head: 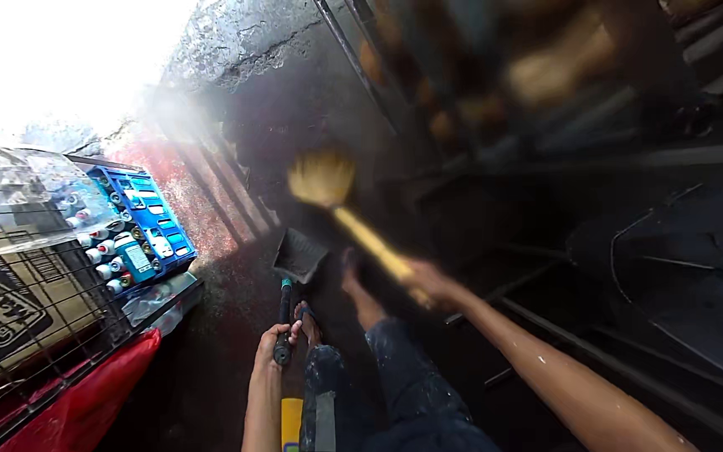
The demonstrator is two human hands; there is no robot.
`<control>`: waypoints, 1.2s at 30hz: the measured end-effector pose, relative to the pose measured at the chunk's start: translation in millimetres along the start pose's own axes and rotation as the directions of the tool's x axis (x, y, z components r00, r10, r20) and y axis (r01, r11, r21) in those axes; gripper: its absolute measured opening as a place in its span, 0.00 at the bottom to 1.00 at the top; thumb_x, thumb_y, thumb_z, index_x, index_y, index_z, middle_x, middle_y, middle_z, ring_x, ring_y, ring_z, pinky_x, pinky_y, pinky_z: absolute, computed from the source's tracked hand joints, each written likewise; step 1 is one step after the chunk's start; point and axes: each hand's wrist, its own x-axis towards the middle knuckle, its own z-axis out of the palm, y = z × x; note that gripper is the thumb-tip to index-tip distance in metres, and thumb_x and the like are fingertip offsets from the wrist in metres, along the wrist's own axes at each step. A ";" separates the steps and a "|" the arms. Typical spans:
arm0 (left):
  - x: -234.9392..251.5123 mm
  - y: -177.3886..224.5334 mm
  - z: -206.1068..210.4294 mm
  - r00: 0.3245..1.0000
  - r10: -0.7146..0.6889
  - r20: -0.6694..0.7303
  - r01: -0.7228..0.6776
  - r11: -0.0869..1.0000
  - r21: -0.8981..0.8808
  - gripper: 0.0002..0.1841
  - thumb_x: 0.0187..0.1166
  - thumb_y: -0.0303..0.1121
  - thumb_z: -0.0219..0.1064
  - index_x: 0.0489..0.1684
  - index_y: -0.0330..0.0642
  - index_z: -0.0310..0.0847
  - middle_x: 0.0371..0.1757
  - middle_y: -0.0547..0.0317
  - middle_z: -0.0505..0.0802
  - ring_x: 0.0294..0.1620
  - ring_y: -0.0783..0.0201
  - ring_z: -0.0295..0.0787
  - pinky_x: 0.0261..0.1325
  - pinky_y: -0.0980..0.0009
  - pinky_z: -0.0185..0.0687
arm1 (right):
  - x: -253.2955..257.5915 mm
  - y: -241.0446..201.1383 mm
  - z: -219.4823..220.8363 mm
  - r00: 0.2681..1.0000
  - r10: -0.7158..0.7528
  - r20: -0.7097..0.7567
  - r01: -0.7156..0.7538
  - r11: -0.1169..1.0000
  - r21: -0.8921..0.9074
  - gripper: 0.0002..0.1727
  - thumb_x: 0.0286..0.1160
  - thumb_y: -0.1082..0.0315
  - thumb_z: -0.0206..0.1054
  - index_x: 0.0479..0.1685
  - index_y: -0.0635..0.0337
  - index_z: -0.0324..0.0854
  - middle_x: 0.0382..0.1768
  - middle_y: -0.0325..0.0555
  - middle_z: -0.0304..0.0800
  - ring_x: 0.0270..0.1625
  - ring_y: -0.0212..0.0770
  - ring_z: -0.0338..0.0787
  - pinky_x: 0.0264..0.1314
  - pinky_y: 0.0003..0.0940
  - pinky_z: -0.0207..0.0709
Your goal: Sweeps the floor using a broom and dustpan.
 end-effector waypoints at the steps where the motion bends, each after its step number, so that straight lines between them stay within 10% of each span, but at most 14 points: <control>1: 0.7 0.5 5.8 1.000 -0.005 -0.004 0.005 1.000 -0.004 0.09 0.83 0.24 0.46 0.49 0.31 0.70 0.34 0.43 0.90 0.13 0.70 0.81 0.13 0.82 0.74 | -17.5 18.4 2.5 0.998 0.032 0.047 -0.031 0.999 -0.017 0.39 0.88 0.62 0.61 0.96 0.42 0.47 0.35 0.48 0.82 0.20 0.37 0.77 0.21 0.34 0.75; 6: 2.2 2.5 8.4 0.999 -0.039 -0.035 0.037 0.998 -0.047 0.08 0.83 0.23 0.46 0.49 0.32 0.70 0.33 0.44 0.91 0.12 0.71 0.80 0.11 0.83 0.72 | -129.6 80.0 -21.2 0.992 -0.046 0.120 0.038 0.997 0.066 0.47 0.67 0.61 0.65 0.92 0.59 0.53 0.25 0.40 0.85 0.15 0.33 0.79 0.17 0.30 0.76; 11: 2.7 -2.7 -24.1 0.997 -0.071 0.006 0.071 0.994 -0.083 0.13 0.83 0.23 0.45 0.54 0.28 0.74 0.33 0.45 0.91 0.12 0.73 0.80 0.12 0.84 0.71 | -137.4 25.4 -53.6 0.936 -0.351 0.037 0.349 0.935 0.059 0.52 0.70 0.49 0.71 0.92 0.63 0.51 0.27 0.37 0.88 0.15 0.33 0.82 0.15 0.31 0.79; 18: -14.8 -60.3 -83.4 0.993 -0.037 0.110 0.078 0.916 -0.393 0.20 0.86 0.28 0.40 0.63 0.27 0.74 0.46 0.39 0.93 0.12 0.73 0.80 0.12 0.84 0.71 | 91.4 -272.2 -4.9 0.886 -0.462 -0.045 0.464 0.877 0.127 0.32 0.90 0.66 0.49 0.93 0.45 0.50 0.29 0.40 0.78 0.17 0.30 0.73 0.18 0.26 0.72; 23: -3.0 -73.2 -105.2 0.989 0.057 0.140 0.055 0.726 -0.686 0.20 0.85 0.30 0.39 0.56 0.25 0.75 0.52 0.33 0.92 0.15 0.67 0.87 0.15 0.83 0.79 | 149.8 -410.7 72.2 0.966 -0.258 -0.012 0.258 0.962 0.086 0.11 0.88 0.58 0.52 0.57 0.50 0.71 0.24 0.35 0.73 0.15 0.27 0.70 0.15 0.20 0.66; 28: 14.5 -46.7 -92.2 0.998 0.055 0.021 -0.027 0.745 -0.667 0.16 0.86 0.29 0.42 0.52 0.29 0.74 0.40 0.40 0.93 0.13 0.69 0.84 0.12 0.83 0.76 | 106.7 -331.5 110.8 0.990 -0.112 0.085 0.139 0.867 -0.478 0.23 0.85 0.60 0.60 0.78 0.46 0.70 0.30 0.43 0.77 0.18 0.35 0.72 0.20 0.33 0.71; 36: 9.3 -11.0 -67.9 1.000 0.001 -0.024 -0.017 0.742 -0.670 0.07 0.84 0.26 0.47 0.43 0.35 0.70 0.27 0.48 0.89 0.12 0.69 0.83 0.12 0.82 0.77 | -24.0 -93.5 50.7 0.936 0.138 0.324 0.044 0.867 -0.496 0.37 0.83 0.62 0.60 0.94 0.43 0.55 0.30 0.45 0.83 0.18 0.37 0.78 0.18 0.34 0.75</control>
